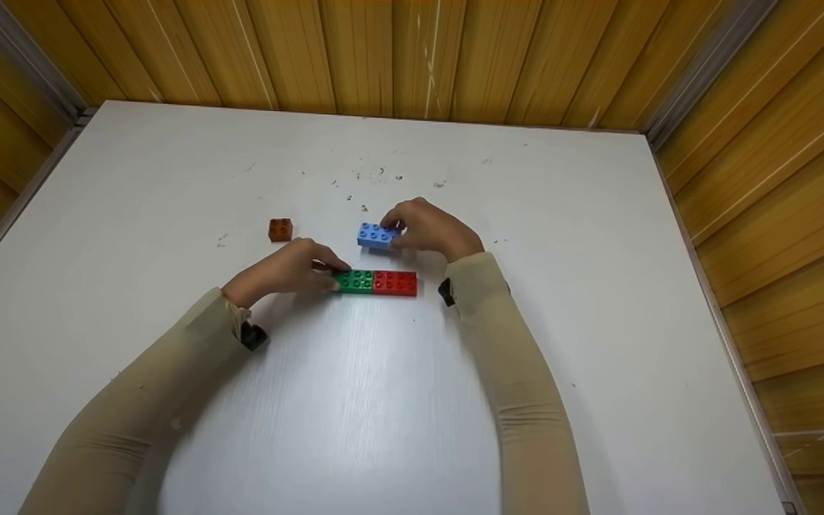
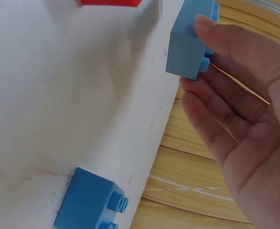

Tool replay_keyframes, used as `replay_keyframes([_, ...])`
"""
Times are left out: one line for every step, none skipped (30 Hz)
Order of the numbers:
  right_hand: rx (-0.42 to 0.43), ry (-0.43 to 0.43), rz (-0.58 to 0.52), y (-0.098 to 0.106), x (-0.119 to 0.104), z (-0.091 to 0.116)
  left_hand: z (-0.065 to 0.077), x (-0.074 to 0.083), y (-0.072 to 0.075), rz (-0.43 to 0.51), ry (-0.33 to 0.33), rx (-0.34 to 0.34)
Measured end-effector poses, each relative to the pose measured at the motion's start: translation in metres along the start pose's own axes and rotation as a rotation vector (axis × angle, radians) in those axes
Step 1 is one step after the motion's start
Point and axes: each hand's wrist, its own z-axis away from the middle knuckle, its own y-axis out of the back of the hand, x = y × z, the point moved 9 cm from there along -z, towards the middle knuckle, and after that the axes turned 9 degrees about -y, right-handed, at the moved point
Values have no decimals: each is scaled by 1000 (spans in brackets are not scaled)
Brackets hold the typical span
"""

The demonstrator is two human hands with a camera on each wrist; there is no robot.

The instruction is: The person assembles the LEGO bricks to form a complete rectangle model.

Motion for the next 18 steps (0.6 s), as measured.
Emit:
replay_keyframes([-2, 4, 3, 0, -1, 1, 0, 0, 0, 0, 1, 2])
replay_keyframes([-3, 8, 9, -1, -2, 2, 0, 0, 1, 1, 2, 4])
replay_keyframes([-5, 13, 16, -1, -3, 4, 0, 0, 0, -2, 1, 3])
replay_keyframes([-8, 21, 21, -2, -4, 5, 0, 0, 0, -2, -1, 2])
replay_keyframes([-10, 27, 28, -3, -5, 6, 0, 0, 0, -2, -3, 2])
replay_keyframes([-10, 31, 36, -4, -6, 7, 0, 0, 1, -3, -6, 3])
replay_keyframes([-10, 35, 42, -4, -6, 8, 0, 1, 1, -2, -8, 4])
replay_keyframes([-10, 42, 47, -4, -7, 9, 0, 1, 1, -1, -12, 4])
replay_keyframes([-9, 45, 48, -5, -8, 9, 0, 1, 1, -1, -17, 4])
replay_keyframes([-8, 52, 50, -5, -9, 10, 0, 2, 1, 0, -21, 6])
replay_keyframes([-7, 55, 49, -5, -10, 11, 0, 2, 1, -3, -25, 7])
replay_keyframes([-7, 61, 46, -5, -10, 12, 0, 2, 1, -7, -30, 8])
replay_keyframes([-7, 68, 42, -5, -11, 13, 0, 3, 2, -12, -35, 9])
replay_keyframes([-8, 75, 36, -6, -12, 14, 0, 3, 2, -16, -39, 10])
replay_keyframes([-8, 79, 32, -6, -12, 15, 0, 3, 2, -20, -45, 12])
replay_keyframes([-9, 88, 29, -6, -13, 16, 0, 4, 2, -23, -49, 13])
replay_keyframes([-12, 92, 25, -7, -13, 16, 0, 4, 2, -25, -53, 16])
replay_keyframes([-15, 95, 24, -7, -13, 17, 0, 4, 3, -22, -56, 18])
